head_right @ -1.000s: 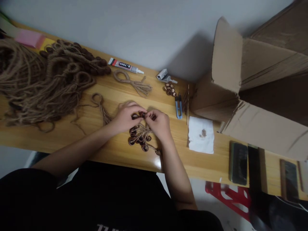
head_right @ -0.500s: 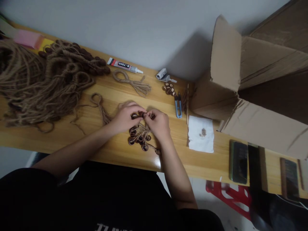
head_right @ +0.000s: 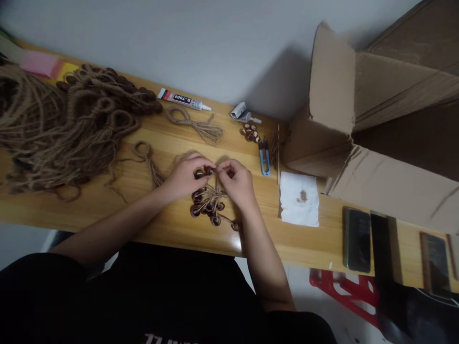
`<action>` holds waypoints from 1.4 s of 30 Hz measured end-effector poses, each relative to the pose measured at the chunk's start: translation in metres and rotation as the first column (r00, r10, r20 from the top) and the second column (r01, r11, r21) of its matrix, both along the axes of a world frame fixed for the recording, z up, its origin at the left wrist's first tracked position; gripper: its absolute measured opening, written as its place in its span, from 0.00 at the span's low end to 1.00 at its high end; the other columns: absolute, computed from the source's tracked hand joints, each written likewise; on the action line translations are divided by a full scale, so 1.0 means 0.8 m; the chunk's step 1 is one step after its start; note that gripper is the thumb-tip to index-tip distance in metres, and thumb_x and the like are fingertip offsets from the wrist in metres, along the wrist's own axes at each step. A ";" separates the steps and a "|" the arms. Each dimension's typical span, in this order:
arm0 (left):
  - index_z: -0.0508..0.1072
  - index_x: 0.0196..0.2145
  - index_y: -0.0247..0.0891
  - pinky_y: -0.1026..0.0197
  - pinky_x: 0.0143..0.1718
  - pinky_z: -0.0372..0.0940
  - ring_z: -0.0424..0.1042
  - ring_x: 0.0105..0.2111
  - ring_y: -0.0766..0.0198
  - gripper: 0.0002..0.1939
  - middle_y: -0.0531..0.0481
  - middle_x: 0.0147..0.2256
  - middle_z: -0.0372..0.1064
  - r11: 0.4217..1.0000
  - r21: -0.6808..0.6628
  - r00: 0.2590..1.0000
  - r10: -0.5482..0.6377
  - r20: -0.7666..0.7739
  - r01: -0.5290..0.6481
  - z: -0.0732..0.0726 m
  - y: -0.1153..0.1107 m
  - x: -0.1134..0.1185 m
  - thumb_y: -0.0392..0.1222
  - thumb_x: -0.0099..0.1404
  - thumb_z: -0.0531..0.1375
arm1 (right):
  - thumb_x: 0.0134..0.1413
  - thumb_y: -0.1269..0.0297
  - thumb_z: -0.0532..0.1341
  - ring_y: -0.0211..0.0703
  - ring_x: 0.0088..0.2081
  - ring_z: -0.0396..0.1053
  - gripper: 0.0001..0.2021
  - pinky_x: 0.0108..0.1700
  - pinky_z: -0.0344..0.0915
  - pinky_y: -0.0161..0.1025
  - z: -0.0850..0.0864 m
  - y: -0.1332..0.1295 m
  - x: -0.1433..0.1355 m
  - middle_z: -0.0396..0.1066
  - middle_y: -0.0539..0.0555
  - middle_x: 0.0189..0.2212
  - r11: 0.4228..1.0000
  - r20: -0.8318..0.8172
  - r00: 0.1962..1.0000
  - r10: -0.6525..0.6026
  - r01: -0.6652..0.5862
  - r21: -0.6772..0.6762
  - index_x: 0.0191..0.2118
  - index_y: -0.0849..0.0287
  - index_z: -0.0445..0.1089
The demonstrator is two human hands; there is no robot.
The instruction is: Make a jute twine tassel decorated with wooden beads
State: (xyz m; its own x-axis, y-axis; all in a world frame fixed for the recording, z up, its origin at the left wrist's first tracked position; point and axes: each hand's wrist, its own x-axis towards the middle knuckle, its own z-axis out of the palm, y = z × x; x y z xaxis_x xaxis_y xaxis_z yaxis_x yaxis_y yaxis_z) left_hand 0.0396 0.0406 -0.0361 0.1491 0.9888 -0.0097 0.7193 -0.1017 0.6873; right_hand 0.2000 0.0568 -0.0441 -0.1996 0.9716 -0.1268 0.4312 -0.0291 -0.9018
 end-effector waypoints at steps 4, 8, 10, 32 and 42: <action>0.76 0.37 0.42 0.49 0.49 0.56 0.68 0.44 0.56 0.12 0.50 0.38 0.73 1.000 0.023 1.000 0.002 -0.022 -0.002 0.000 -0.001 0.000 0.32 0.55 0.60 | 0.44 0.63 0.57 0.32 0.20 0.59 0.10 0.25 0.57 0.32 -0.002 0.003 0.001 0.65 0.44 0.20 0.992 -0.136 0.988 -0.074 0.059 -0.111 0.35 0.59 0.67; 0.75 0.36 0.42 0.48 0.49 0.56 0.67 0.45 0.54 0.12 0.50 0.38 0.73 1.000 0.016 0.999 -0.013 -0.039 0.014 0.000 -0.002 0.000 0.32 0.53 0.60 | 0.42 0.67 0.56 0.31 0.19 0.59 0.10 0.23 0.57 0.31 0.004 0.004 0.000 0.65 0.43 0.20 0.979 -0.191 0.976 -0.105 0.068 -0.194 0.35 0.59 0.65; 0.75 0.37 0.42 0.48 0.49 0.55 0.67 0.46 0.54 0.13 0.50 0.39 0.72 1.000 0.014 0.999 -0.022 -0.045 0.023 0.000 -0.002 0.000 0.33 0.53 0.60 | 0.42 0.68 0.55 0.31 0.19 0.59 0.10 0.23 0.56 0.30 0.007 0.004 0.000 0.65 0.43 0.19 0.975 -0.197 0.974 -0.113 0.070 -0.211 0.35 0.59 0.65; 0.75 0.37 0.43 0.48 0.50 0.54 0.66 0.46 0.53 0.13 0.50 0.39 0.73 0.998 0.011 0.996 -0.057 -0.065 0.058 0.001 -0.003 -0.001 0.34 0.53 0.59 | 0.41 0.67 0.55 0.31 0.19 0.61 0.10 0.23 0.58 0.31 0.008 0.005 -0.002 0.69 0.45 0.20 0.971 -0.222 0.969 -0.113 0.060 -0.233 0.34 0.59 0.66; 0.76 0.35 0.43 0.49 0.49 0.54 0.66 0.45 0.54 0.11 0.50 0.38 0.72 0.998 0.015 0.995 -0.067 -0.068 0.069 -0.001 -0.003 -0.001 0.35 0.53 0.60 | 0.41 0.68 0.56 0.33 0.20 0.62 0.08 0.25 0.60 0.32 0.008 0.006 -0.001 0.69 0.45 0.20 0.968 -0.239 0.964 -0.115 0.054 -0.246 0.33 0.58 0.65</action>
